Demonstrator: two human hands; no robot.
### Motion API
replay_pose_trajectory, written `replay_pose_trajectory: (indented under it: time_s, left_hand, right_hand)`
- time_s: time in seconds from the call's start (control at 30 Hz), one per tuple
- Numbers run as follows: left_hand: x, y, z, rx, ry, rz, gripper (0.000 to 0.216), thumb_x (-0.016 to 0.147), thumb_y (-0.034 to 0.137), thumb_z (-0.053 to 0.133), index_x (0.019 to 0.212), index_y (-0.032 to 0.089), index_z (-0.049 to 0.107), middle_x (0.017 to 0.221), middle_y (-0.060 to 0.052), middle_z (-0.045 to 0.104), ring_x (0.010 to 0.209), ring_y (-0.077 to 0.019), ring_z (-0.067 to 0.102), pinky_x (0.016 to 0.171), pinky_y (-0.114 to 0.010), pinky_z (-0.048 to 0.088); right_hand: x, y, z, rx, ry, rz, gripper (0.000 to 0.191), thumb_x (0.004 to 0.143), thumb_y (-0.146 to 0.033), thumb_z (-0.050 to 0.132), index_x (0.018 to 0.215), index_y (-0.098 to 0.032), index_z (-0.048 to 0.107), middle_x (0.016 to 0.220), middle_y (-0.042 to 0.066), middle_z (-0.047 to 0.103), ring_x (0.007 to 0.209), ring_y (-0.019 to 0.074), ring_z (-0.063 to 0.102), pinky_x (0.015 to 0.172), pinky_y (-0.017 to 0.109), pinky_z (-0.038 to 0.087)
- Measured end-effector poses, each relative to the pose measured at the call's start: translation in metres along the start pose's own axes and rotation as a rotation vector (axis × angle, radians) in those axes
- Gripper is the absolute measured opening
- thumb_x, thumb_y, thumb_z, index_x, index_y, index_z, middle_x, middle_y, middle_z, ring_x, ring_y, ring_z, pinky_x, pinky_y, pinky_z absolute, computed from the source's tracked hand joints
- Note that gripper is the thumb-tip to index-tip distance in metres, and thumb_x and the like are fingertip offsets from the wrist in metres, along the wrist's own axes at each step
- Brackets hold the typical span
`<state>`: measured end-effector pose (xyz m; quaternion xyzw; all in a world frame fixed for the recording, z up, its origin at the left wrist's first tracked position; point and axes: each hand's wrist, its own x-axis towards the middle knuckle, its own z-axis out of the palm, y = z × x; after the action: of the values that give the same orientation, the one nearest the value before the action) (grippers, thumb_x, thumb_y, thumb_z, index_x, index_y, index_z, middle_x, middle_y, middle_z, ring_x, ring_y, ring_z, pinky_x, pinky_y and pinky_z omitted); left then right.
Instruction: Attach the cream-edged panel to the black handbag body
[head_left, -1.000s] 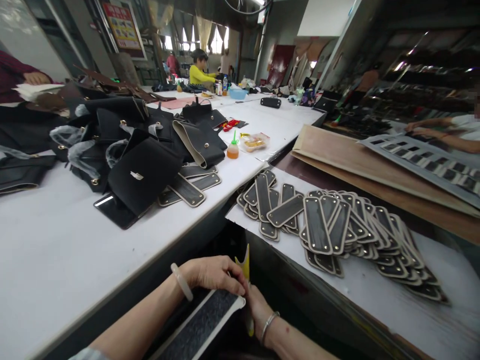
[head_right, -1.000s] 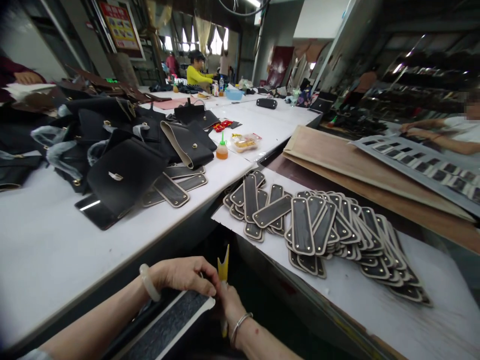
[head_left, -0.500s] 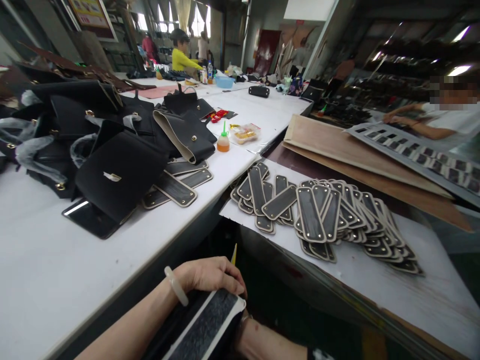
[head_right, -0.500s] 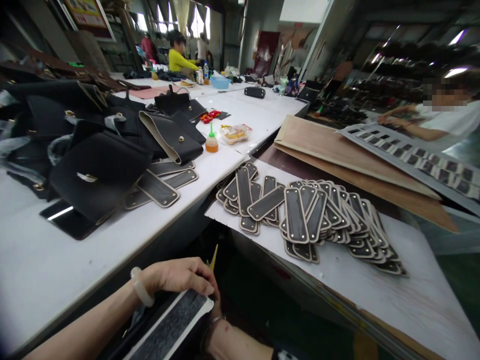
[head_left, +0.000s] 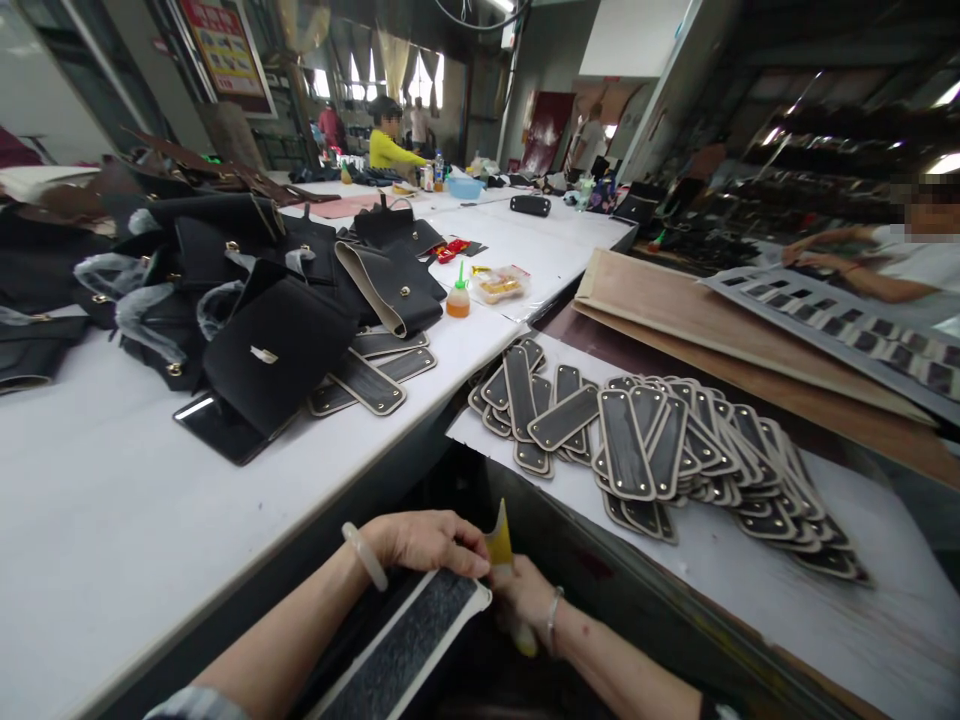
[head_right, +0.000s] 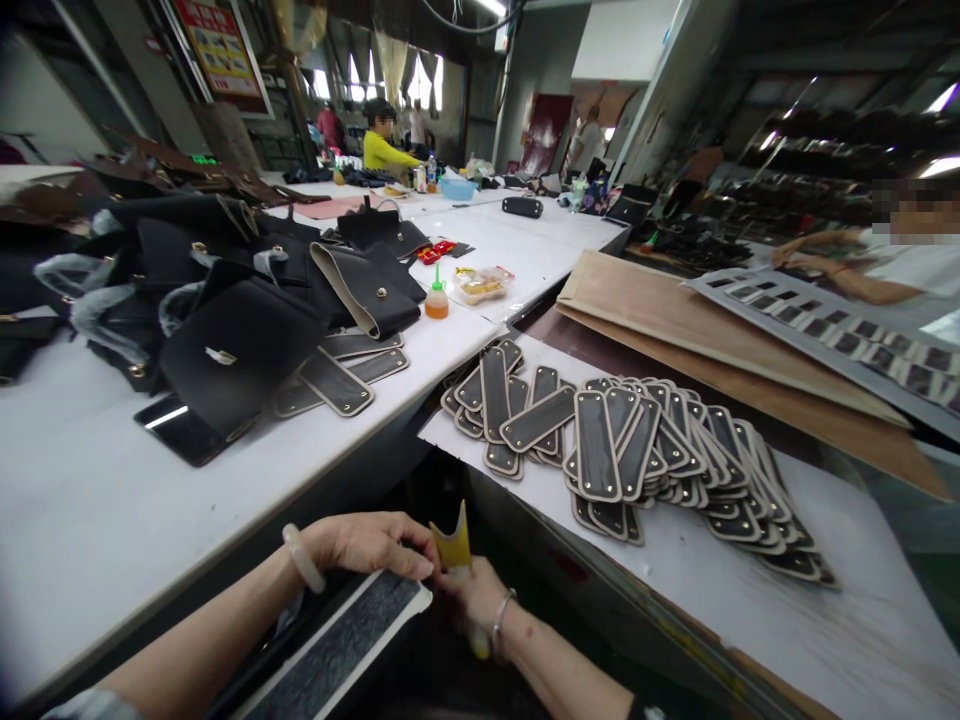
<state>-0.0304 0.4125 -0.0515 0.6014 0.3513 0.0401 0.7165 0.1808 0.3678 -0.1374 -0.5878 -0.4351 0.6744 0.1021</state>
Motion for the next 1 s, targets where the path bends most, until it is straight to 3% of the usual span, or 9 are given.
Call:
replay_pose_trajectory:
  time_s: [0.1,0.17,0.23,0.33,0.47,0.6,0.73,1.0]
  left_hand:
    - [-0.004,0.0,0.003,-0.06,0.02,0.047,0.037,0.072,0.045,0.07,0.097,0.019,0.066,0.082,0.001,0.064,0.07,-0.0124,0.054,0.063,-0.021,0.043]
    - [-0.006,0.001,0.004,-0.072,0.032,0.033,0.041,0.066,0.044,0.076,0.097,0.019,0.065,0.077,0.002,0.063,0.068,-0.0123,0.055,0.06,-0.021,0.043]
    - [-0.006,0.003,0.006,-0.04,0.047,0.006,0.043,0.061,0.04,0.081,0.095,0.019,0.066,0.076,0.001,0.064,0.068,-0.0137,0.058,0.06,-0.022,0.044]
    - [-0.004,0.007,0.008,0.034,0.085,0.034,0.037,0.059,0.031,0.081,0.091,0.018,0.066,0.085,0.0,0.067,0.075,-0.0166,0.061,0.064,-0.024,0.047]
    - [-0.004,0.011,0.011,0.05,0.141,0.045,0.04,0.058,0.023,0.079,0.094,0.018,0.063,0.091,-0.001,0.068,0.081,-0.0184,0.062,0.068,-0.025,0.047]
    - [-0.008,0.011,0.014,0.047,0.209,0.035,0.053,0.057,0.019,0.077,0.106,0.02,0.056,0.092,0.001,0.066,0.077,-0.0166,0.06,0.063,-0.025,0.046]
    - [-0.011,0.01,0.016,0.074,0.262,0.063,0.053,0.058,0.021,0.077,0.107,0.02,0.055,0.091,0.002,0.063,0.075,-0.0158,0.058,0.062,-0.024,0.045]
    - [-0.013,0.015,0.015,0.082,0.27,0.066,0.052,0.06,0.022,0.076,0.108,0.02,0.056,0.088,0.003,0.062,0.071,-0.0138,0.055,0.06,-0.023,0.043]
  right_hand:
    - [-0.019,-0.005,-0.049,-0.063,0.022,-0.029,0.031,0.081,-0.028,0.065,0.104,-0.014,0.05,0.056,-0.008,0.053,0.035,0.0068,0.045,0.033,0.016,0.035]
    - [-0.04,-0.018,-0.078,-0.089,-0.08,-0.001,0.04,0.075,-0.041,0.068,0.098,-0.014,0.051,0.058,-0.003,0.06,0.036,0.0115,0.052,0.032,0.019,0.041]
    - [-0.062,-0.038,-0.092,-0.123,-0.268,0.075,0.046,0.075,-0.055,0.065,0.091,-0.013,0.055,0.058,0.002,0.062,0.038,0.0134,0.056,0.034,0.02,0.046]
    - [-0.083,-0.069,-0.083,-0.172,-0.521,0.153,0.054,0.073,-0.067,0.059,0.081,-0.014,0.057,0.052,0.002,0.059,0.035,0.011,0.055,0.033,0.017,0.045]
    - [-0.081,-0.087,-0.054,-0.252,-0.667,0.206,0.053,0.072,-0.069,0.059,0.076,-0.016,0.052,0.045,0.0,0.056,0.029,0.0116,0.05,0.028,0.018,0.043]
    - [-0.069,-0.084,-0.041,-0.268,-0.659,0.233,0.029,0.09,-0.045,0.045,0.084,-0.017,0.048,0.044,0.0,0.056,0.028,0.0139,0.05,0.027,0.02,0.042]
    - [-0.063,-0.079,-0.036,-0.272,-0.64,0.256,0.019,0.095,-0.022,0.029,0.086,-0.017,0.045,0.042,0.0,0.055,0.026,0.0142,0.049,0.027,0.021,0.042]
    - [-0.072,-0.086,-0.026,-0.255,-0.571,0.28,0.021,0.095,-0.03,0.031,0.086,-0.017,0.046,0.041,-0.001,0.054,0.025,0.0124,0.047,0.027,0.02,0.042]
